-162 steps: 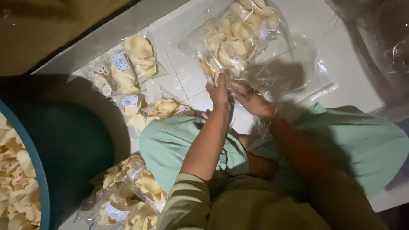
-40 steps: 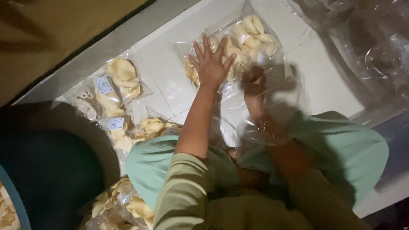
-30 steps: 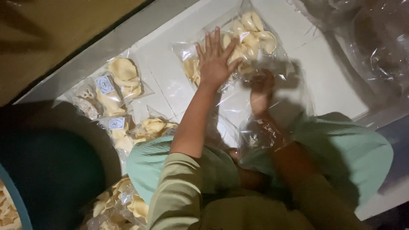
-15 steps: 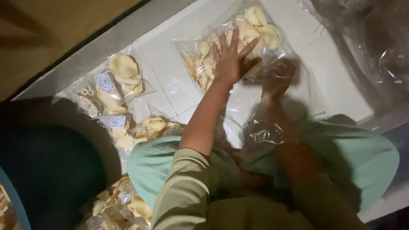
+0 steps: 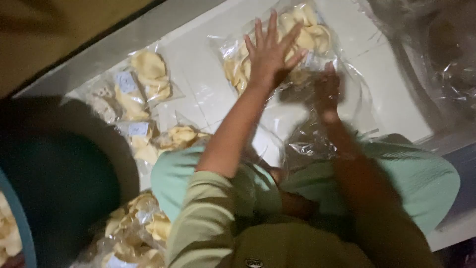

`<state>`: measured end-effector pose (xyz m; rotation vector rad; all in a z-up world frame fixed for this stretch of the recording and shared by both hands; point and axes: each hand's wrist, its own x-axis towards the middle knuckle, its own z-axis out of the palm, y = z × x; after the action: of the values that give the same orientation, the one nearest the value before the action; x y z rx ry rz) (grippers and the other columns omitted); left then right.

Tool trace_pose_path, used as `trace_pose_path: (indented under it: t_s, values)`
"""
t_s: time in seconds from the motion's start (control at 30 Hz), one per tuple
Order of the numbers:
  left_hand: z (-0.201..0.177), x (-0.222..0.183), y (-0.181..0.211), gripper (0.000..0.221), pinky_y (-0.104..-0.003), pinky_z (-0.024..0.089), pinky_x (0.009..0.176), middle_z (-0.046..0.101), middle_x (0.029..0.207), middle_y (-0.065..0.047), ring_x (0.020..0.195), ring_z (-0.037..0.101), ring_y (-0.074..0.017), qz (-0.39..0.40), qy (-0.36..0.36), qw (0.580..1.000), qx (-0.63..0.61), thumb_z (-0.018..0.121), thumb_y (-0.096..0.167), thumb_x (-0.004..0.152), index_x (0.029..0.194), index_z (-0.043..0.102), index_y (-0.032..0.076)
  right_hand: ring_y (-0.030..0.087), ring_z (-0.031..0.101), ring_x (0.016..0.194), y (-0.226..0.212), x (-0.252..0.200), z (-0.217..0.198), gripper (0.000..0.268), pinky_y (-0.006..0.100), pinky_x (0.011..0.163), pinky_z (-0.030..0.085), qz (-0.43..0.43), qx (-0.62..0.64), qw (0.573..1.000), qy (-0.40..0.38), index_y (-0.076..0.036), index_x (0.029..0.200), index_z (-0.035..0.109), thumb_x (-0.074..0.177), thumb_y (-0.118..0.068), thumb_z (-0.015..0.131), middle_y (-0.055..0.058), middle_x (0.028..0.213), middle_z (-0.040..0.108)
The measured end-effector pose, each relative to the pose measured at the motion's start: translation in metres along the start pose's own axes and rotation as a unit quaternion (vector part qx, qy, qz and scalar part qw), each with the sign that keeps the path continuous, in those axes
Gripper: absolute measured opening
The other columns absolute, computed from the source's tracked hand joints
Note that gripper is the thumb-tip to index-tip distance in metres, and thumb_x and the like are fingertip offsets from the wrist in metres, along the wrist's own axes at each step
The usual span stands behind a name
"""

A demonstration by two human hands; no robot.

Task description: A person sitting on the floor manually packs snack items from a large tub into individual plastic bags.

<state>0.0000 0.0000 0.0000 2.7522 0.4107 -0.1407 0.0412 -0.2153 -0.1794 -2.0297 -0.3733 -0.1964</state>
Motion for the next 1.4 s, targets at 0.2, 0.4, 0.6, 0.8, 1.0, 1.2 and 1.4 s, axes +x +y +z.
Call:
trace_pose_path:
  t_s: [0.2, 0.4, 0.6, 0.8, 1.0, 1.2, 1.4]
  values:
    - [-0.11, -0.16, -0.098, 0.064, -0.071, 0.013, 0.125, 0.018, 0.172, -0.011, 0.16, 0.015, -0.0438, 0.061, 0.129, 0.977, -0.161, 0.066, 0.057, 0.102, 0.158, 0.043, 0.037, 0.022, 0.047, 0.132, -0.124, -0.067, -0.095, 0.085, 0.037, 0.118, 0.036, -0.001, 0.366, 0.85, -0.379, -0.012, 0.149, 0.041, 0.079, -0.034, 0.083, 0.004, 0.143, 0.048]
    - [-0.11, -0.414, -0.165, 0.075, -0.069, 0.007, 0.123, 0.018, 0.168, -0.026, 0.155, 0.017, -0.0517, -0.025, 0.287, 0.951, -0.112, 0.08, 0.02, 0.094, 0.158, 0.043, 0.011, 0.032, 0.062, 0.117, -0.211, -0.117, -0.198, 0.054, 0.044, 0.1, 0.05, 0.059, -0.009, 0.849, -0.525, -0.007, 0.133, 0.062, 0.082, -0.026, 0.063, 0.016, 0.136, 0.058]
    - [0.013, -0.592, -0.164, 0.108, -0.078, 0.003, 0.117, 0.006, 0.171, -0.026, 0.156, 0.008, -0.052, -0.106, 0.079, 0.991, 0.032, 0.068, 0.061, 0.07, 0.16, 0.025, 0.018, 0.02, 0.044, 0.145, -0.244, -0.13, -0.219, 0.059, 0.033, 0.119, 0.03, 0.396, -0.064, 0.862, -0.309, -0.01, 0.142, 0.061, 0.094, -0.041, 0.049, 0.004, 0.159, 0.05]
    - [0.087, -0.587, -0.188, 0.087, -0.069, 0.005, 0.123, 0.013, 0.168, -0.028, 0.156, 0.006, -0.053, -0.126, -0.015, 0.986, 0.11, 0.076, 0.045, 0.072, 0.145, 0.044, 0.011, 0.033, 0.059, 0.128, -0.195, -0.156, -0.221, 0.047, 0.044, 0.104, 0.049, -0.077, -0.23, 0.913, -0.328, -0.007, 0.132, 0.066, 0.087, -0.02, 0.067, 0.011, 0.136, 0.066]
    - [0.089, -0.494, -0.252, 0.057, -0.071, 0.021, 0.121, 0.02, 0.172, -0.015, 0.155, 0.018, -0.0495, -0.18, 0.083, 0.968, 0.156, 0.066, 0.022, 0.085, 0.14, 0.055, 0.018, 0.029, 0.056, 0.135, -0.207, -0.163, -0.215, 0.042, 0.046, 0.103, 0.049, -0.079, -0.235, 0.933, -0.263, -0.011, 0.125, 0.068, 0.083, -0.014, 0.072, 0.007, 0.131, 0.069]
    - [0.062, -0.424, -0.265, 0.025, -0.075, 0.007, 0.123, 0.028, 0.173, -0.012, 0.159, 0.016, -0.0519, -0.199, 0.146, 0.951, 0.185, 0.063, 0.021, 0.094, 0.118, 0.071, 0.018, 0.035, 0.056, 0.137, -0.21, -0.164, -0.215, 0.036, 0.049, 0.11, 0.048, -0.06, -0.207, 0.954, -0.207, -0.01, 0.134, 0.069, 0.1, -0.021, 0.062, 0.015, 0.133, 0.067]
    - [0.004, -0.409, -0.278, 0.03, -0.079, 0.021, 0.114, 0.046, 0.162, -0.018, 0.154, 0.03, -0.0519, -0.212, 0.239, 0.938, 0.135, 0.076, 0.029, 0.088, 0.115, 0.074, 0.016, 0.03, 0.05, 0.144, -0.202, -0.14, -0.184, 0.059, 0.047, 0.117, 0.041, 0.026, -0.324, 0.88, -0.347, -0.013, 0.147, 0.057, 0.093, -0.035, 0.062, 0.014, 0.15, 0.057]
